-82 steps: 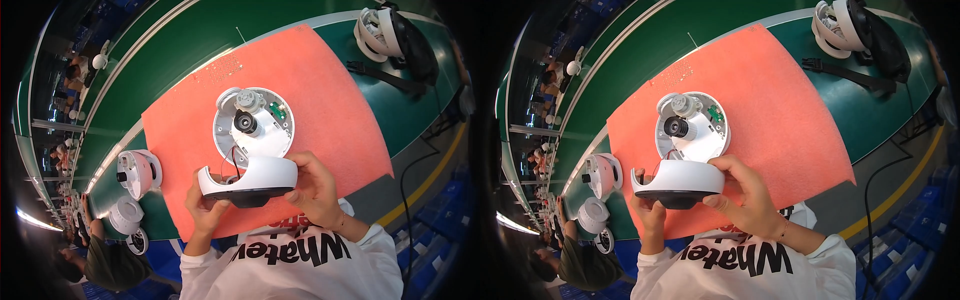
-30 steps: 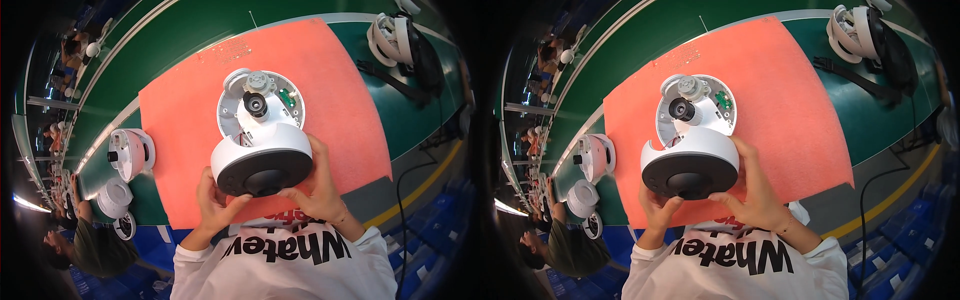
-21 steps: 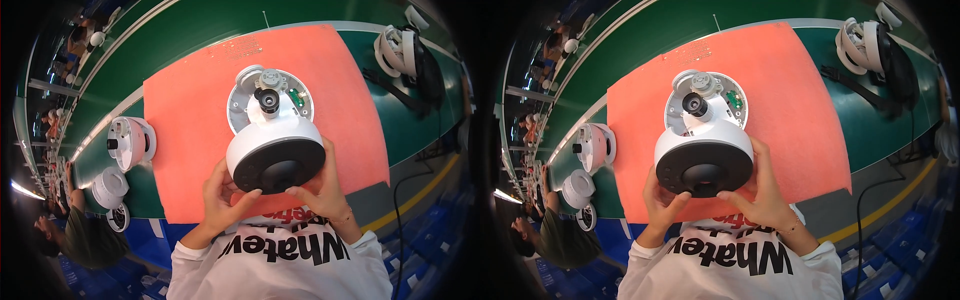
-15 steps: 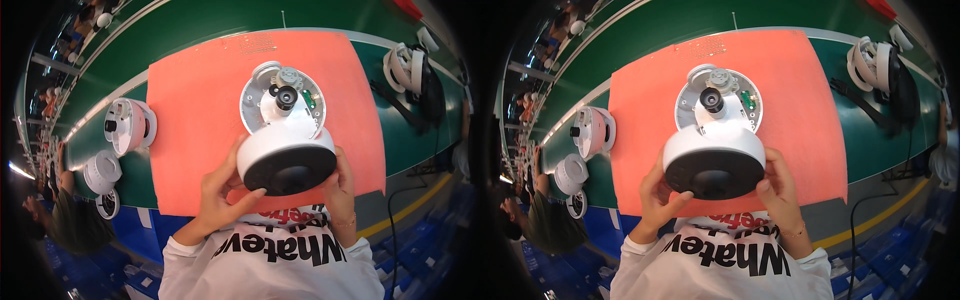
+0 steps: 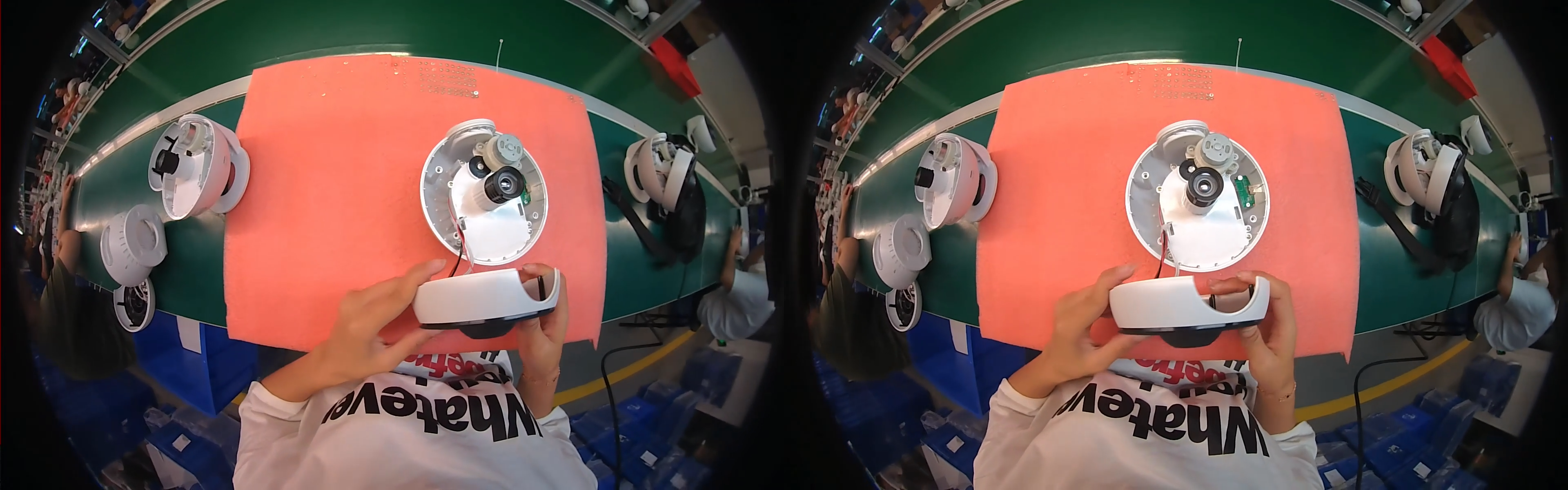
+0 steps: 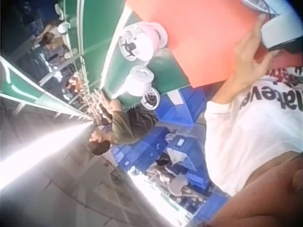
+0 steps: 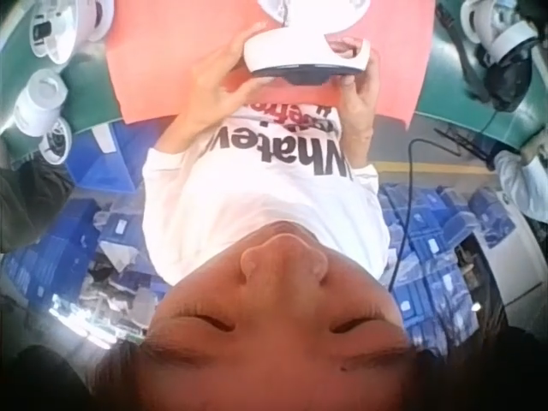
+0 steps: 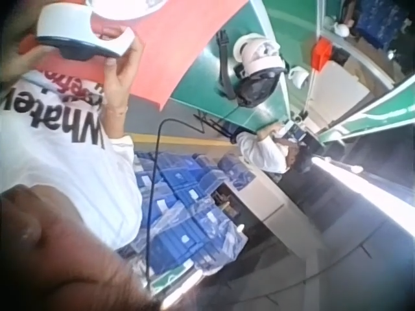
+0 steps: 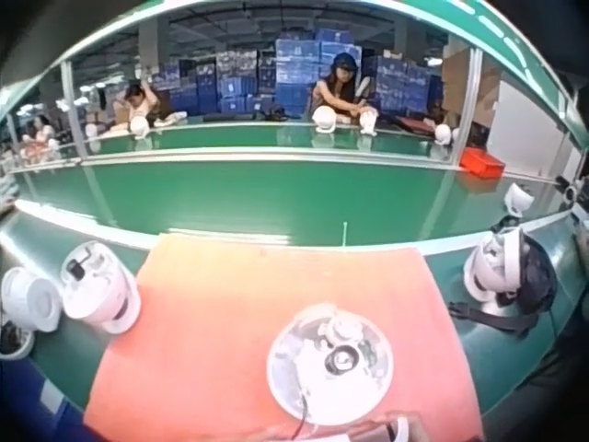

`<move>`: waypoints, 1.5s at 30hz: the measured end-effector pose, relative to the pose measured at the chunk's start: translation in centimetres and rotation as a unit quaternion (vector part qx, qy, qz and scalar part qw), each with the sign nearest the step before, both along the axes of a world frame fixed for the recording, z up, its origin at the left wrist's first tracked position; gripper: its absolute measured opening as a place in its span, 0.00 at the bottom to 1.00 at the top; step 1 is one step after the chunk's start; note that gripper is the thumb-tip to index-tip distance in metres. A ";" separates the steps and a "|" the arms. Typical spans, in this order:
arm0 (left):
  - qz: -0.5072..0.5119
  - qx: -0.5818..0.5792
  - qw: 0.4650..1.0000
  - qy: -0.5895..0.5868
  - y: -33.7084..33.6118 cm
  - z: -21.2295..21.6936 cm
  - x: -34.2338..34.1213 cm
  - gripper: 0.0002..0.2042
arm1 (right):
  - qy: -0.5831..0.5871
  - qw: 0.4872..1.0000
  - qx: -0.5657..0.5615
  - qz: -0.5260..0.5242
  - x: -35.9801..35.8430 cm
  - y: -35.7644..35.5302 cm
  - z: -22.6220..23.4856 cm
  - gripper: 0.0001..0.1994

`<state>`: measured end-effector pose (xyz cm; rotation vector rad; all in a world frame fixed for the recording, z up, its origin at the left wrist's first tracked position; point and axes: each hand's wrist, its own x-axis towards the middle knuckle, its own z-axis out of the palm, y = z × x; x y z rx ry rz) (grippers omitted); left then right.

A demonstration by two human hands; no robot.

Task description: Assembling the internal components and housing of security cameras on a production line.

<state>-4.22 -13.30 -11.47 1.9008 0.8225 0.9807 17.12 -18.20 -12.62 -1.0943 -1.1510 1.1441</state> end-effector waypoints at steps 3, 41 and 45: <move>0.001 -0.007 1.000 -0.021 -0.1 -0.8 -0.4 0.31 | -0.067 0.997 0.029 -0.039 0.2 0.0 0.5 0.27; 0.043 0.127 0.989 0.064 0.2 0.1 0.9 0.25 | -0.296 0.945 0.142 -0.002 -1.6 2.9 4.2 0.27; 0.043 0.134 0.987 0.078 0.2 0.3 1.0 0.27 | -0.335 0.932 0.137 -0.024 -1.6 2.9 3.4 0.33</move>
